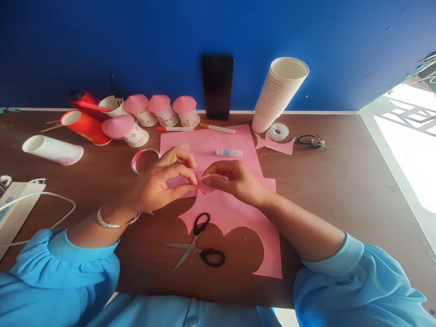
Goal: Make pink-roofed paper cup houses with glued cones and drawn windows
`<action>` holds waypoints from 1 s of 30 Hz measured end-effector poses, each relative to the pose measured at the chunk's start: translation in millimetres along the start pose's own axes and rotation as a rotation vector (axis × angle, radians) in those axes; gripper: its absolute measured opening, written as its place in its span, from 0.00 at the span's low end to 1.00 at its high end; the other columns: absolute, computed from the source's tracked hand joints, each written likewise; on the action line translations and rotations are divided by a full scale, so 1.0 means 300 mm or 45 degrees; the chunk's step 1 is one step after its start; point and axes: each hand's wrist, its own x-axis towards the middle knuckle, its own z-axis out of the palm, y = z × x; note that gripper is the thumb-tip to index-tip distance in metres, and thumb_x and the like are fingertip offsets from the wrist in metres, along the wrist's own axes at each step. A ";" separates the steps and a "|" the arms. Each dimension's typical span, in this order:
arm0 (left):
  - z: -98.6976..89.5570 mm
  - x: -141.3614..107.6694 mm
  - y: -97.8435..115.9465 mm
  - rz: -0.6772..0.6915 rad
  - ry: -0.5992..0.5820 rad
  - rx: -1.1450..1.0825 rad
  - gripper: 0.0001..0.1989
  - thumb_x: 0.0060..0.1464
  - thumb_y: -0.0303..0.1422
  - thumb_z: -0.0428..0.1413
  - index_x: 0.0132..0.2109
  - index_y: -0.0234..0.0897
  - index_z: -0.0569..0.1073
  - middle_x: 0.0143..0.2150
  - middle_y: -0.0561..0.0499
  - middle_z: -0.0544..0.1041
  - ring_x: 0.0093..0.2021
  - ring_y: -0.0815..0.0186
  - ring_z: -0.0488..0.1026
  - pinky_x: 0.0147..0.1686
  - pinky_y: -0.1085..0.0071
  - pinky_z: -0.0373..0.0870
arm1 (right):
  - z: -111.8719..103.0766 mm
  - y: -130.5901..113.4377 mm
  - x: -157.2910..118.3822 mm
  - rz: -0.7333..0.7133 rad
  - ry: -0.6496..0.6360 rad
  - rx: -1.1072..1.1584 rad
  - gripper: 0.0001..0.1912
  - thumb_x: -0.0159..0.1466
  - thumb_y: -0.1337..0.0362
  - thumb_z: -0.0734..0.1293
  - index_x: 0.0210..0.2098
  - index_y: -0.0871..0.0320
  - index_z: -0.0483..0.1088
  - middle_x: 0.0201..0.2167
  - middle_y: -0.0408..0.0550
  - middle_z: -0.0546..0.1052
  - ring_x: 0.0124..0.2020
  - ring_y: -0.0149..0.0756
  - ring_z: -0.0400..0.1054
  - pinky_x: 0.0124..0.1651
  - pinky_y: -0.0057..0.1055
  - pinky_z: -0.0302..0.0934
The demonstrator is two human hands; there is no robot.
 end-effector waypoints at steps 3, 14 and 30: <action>0.001 0.003 0.007 -0.039 -0.027 -0.029 0.05 0.63 0.26 0.61 0.43 0.41 0.75 0.47 0.49 0.71 0.49 0.64 0.73 0.61 0.56 0.70 | 0.002 0.000 0.002 0.006 0.040 0.016 0.14 0.64 0.53 0.76 0.34 0.58 0.78 0.30 0.46 0.81 0.34 0.36 0.76 0.42 0.37 0.71; 0.012 -0.003 0.015 -0.163 0.062 -0.124 0.02 0.66 0.30 0.59 0.41 0.40 0.73 0.46 0.49 0.71 0.51 0.62 0.72 0.60 0.57 0.69 | -0.014 0.032 0.002 -0.084 0.253 0.158 0.13 0.63 0.54 0.77 0.32 0.57 0.77 0.31 0.43 0.76 0.34 0.33 0.69 0.41 0.33 0.64; 0.044 -0.009 0.011 -0.123 0.318 -0.082 0.01 0.65 0.31 0.59 0.43 0.42 0.74 0.48 0.47 0.73 0.54 0.59 0.72 0.62 0.52 0.70 | 0.012 0.038 0.005 -0.128 0.462 0.115 0.15 0.59 0.52 0.78 0.32 0.55 0.75 0.30 0.43 0.74 0.32 0.33 0.66 0.37 0.32 0.62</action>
